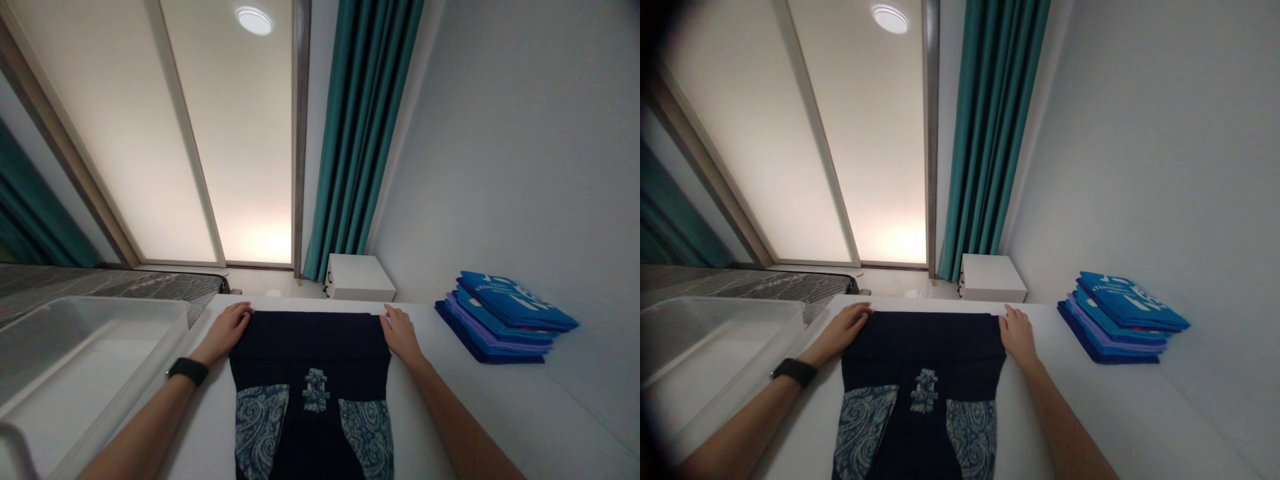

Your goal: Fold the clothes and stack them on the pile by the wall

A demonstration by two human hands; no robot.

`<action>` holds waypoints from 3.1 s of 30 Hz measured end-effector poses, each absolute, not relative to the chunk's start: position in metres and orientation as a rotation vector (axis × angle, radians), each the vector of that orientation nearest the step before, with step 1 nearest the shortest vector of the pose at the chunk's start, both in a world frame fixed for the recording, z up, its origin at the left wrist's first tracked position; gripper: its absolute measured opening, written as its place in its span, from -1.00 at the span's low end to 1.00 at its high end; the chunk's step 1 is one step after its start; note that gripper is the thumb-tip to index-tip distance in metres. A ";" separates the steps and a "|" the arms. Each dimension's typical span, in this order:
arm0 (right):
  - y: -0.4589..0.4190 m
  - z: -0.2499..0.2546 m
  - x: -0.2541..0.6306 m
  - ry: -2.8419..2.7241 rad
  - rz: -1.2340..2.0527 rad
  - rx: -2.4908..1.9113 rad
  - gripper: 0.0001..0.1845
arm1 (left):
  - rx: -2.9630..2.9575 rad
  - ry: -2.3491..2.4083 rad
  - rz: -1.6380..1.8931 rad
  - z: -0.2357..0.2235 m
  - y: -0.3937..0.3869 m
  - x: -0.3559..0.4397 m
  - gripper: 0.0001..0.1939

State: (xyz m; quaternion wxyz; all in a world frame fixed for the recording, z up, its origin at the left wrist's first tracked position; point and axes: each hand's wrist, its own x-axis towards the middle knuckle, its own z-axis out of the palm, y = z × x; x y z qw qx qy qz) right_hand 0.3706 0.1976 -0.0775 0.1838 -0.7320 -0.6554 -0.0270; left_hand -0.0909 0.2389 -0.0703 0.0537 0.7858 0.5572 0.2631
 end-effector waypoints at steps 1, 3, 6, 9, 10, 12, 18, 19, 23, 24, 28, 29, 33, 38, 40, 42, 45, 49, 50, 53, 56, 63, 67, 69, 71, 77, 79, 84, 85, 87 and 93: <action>0.198 -0.077 0.369 -1.848 -0.098 -2.075 -0.55 | 2.379 1.700 0.815 -0.070 0.239 -0.090 -0.68; 0.198 -0.075 0.366 -1.862 -0.132 -2.090 -0.64 | 2.358 1.697 0.850 -0.068 0.237 -0.088 -0.74; 0.198 -0.075 0.361 -1.839 -0.146 -2.128 -0.78 | 2.309 1.664 0.888 -0.062 0.234 -0.085 -0.78; 0.199 -0.076 0.359 -1.819 -0.111 -2.124 -0.83 | 2.219 1.691 0.890 -0.055 0.229 -0.081 -0.78; 0.200 -0.076 0.359 -1.821 -0.093 -2.097 -0.80 | 2.182 1.695 0.898 -0.053 0.228 -0.079 -0.78; 0.201 -0.077 0.359 -1.842 -0.056 -2.001 -0.73 | 2.124 1.669 0.929 -0.050 0.225 -0.078 -0.77; 0.200 -0.077 0.361 -1.818 0.001 -1.866 -0.65 | 2.072 1.650 0.990 -0.050 0.225 -0.077 -0.77; 0.199 -0.077 0.362 -1.809 -0.004 -1.893 -0.64 | 2.068 1.671 0.993 -0.051 0.226 -0.077 -0.78; 0.197 -0.073 0.362 -1.804 -0.024 -1.993 -0.62 | 2.086 1.721 0.975 -0.055 0.228 -0.078 -0.78; 0.196 -0.070 0.361 -1.803 -0.050 -2.007 -0.62 | 2.092 1.725 0.967 -0.056 0.229 -0.079 -0.78; 0.192 -0.059 0.349 -1.936 -0.213 -1.933 -0.62 | 2.074 1.737 0.932 -0.058 0.231 -0.081 -0.74; 0.190 -0.057 0.344 -2.012 -0.226 -1.876 -0.61 | 2.064 1.740 0.920 -0.058 0.231 -0.081 -0.72; 0.183 -0.060 0.321 -2.298 -0.190 -1.685 -0.51 | 2.076 1.740 0.888 -0.056 0.232 -0.081 -0.63; 0.178 -0.075 0.312 -2.392 -0.108 -1.803 -0.35 | 2.316 1.832 0.701 -0.051 0.227 -0.076 -0.62; 0.178 -0.078 0.312 -2.401 -0.082 -1.830 -0.33 | 2.382 1.929 0.586 -0.047 0.222 -0.072 -0.61; 0.178 -0.079 0.312 -2.402 -0.063 -1.839 -0.32 | 2.441 2.004 0.502 -0.041 0.217 -0.064 -0.57; 0.178 -0.074 0.311 -2.350 -0.051 -1.877 -0.35 | 2.587 1.967 0.472 -0.035 0.207 -0.048 -0.52; 0.180 -0.056 0.322 -2.157 -0.120 -2.010 -0.44 | 2.730 1.737 0.455 -0.042 0.195 -0.023 -0.47; 0.181 -0.050 0.328 -2.126 -0.098 -2.024 -0.47 | 2.745 1.686 0.437 -0.046 0.193 -0.018 -0.47; 0.184 -0.038 0.342 -2.105 0.140 -2.008 -0.53 | 2.774 1.615 0.396 -0.057 0.188 -0.011 -0.48; 0.183 -0.037 0.346 -2.128 0.282 -2.018 -0.55 | 2.782 1.632 0.387 -0.063 0.187 -0.011 -0.48; 0.181 -0.047 0.327 -2.075 0.131 -2.149 -0.51 | 2.789 1.640 0.402 -0.064 0.188 -0.013 -0.48; 0.187 -0.050 0.327 -1.985 0.221 -2.070 -0.48 | 2.793 1.636 0.414 -0.063 0.187 -0.011 -0.48; 0.189 -0.050 0.329 -1.960 0.315 -2.031 -0.50 | 2.790 1.638 0.433 -0.063 0.187 -0.011 -0.49; 0.190 -0.048 0.332 -1.945 0.400 -2.020 -0.51 | 2.783 1.640 0.446 -0.063 0.187 -0.011 -0.49; 0.185 -0.042 0.334 -2.094 0.316 -2.057 -0.52 | 2.763 1.627 0.461 -0.064 0.187 -0.012 -0.49; 0.182 -0.040 0.333 -2.143 0.227 -2.126 -0.51 | 2.761 1.624 0.492 -0.065 0.188 -0.012 -0.50; 0.173 -0.028 0.326 -2.210 -0.036 -2.225 -0.56 | 2.779 1.618 0.496 -0.066 0.189 -0.013 -0.49; 0.170 -0.025 0.323 -2.222 -0.111 -2.204 -0.58 | 2.783 1.619 0.485 -0.066 0.188 -0.013 -0.49; 0.165 -0.020 0.313 -2.277 -0.219 -2.084 -0.58 | 2.785 1.622 0.468 -0.066 0.188 -0.013 -0.49; 0.151 -0.038 0.278 -2.527 -0.001 -1.602 -0.39 | 2.797 1.620 0.468 -0.068 0.189 -0.013 -0.49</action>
